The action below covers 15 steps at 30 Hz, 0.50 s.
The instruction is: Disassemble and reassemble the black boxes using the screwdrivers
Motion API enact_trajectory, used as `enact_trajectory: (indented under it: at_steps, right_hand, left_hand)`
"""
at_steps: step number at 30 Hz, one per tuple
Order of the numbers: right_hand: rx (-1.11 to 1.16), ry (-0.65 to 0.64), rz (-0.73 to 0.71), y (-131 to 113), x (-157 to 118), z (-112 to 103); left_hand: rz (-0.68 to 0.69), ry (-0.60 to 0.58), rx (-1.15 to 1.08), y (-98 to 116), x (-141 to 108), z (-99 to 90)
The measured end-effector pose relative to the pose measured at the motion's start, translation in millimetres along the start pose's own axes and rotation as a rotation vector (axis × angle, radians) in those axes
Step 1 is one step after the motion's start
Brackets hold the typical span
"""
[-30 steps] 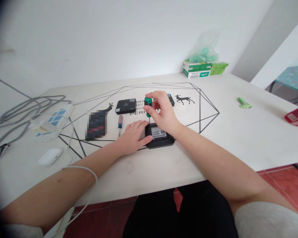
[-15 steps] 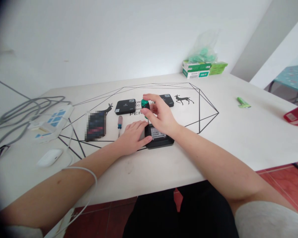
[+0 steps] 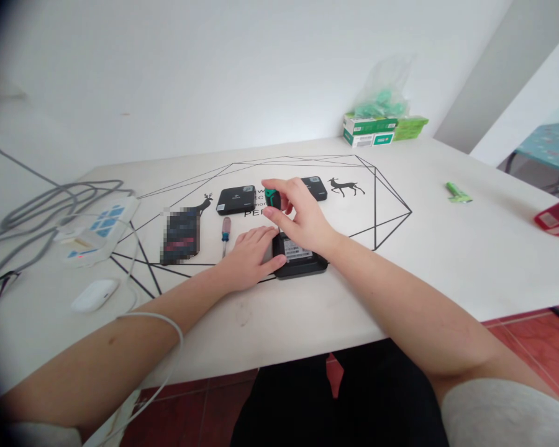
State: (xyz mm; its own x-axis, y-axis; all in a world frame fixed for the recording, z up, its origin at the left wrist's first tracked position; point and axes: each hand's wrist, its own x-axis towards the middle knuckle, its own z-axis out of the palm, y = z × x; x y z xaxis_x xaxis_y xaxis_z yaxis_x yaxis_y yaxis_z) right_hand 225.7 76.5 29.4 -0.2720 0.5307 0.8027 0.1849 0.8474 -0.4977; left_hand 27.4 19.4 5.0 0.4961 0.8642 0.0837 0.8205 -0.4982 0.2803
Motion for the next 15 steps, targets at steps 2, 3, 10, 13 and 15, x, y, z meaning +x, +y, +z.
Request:
enact_trajectory:
  at_steps: [2,3,10,13,15]
  right_hand:
    - [0.029,-0.028,0.025,-0.6,0.0,-1.6]
    - [0.053,-0.036,0.040,-0.6,-0.1,-2.3]
    - [0.104,0.008,0.108,3.4,1.2,-2.6]
    - [0.101,0.044,0.102,6.1,3.0,-1.8]
    - [0.183,0.041,0.139,7.7,3.4,-0.7]
  left_hand:
    - [0.002,0.003,-0.002,-0.2,-0.2,0.3]
    - [0.003,0.006,-0.003,-0.4,-0.2,0.4]
    - [0.002,0.006,0.002,-2.0,0.1,1.9]
    - [0.005,0.008,0.001,-1.9,0.3,1.8]
    - [0.005,0.008,-0.003,-1.5,0.2,1.5]
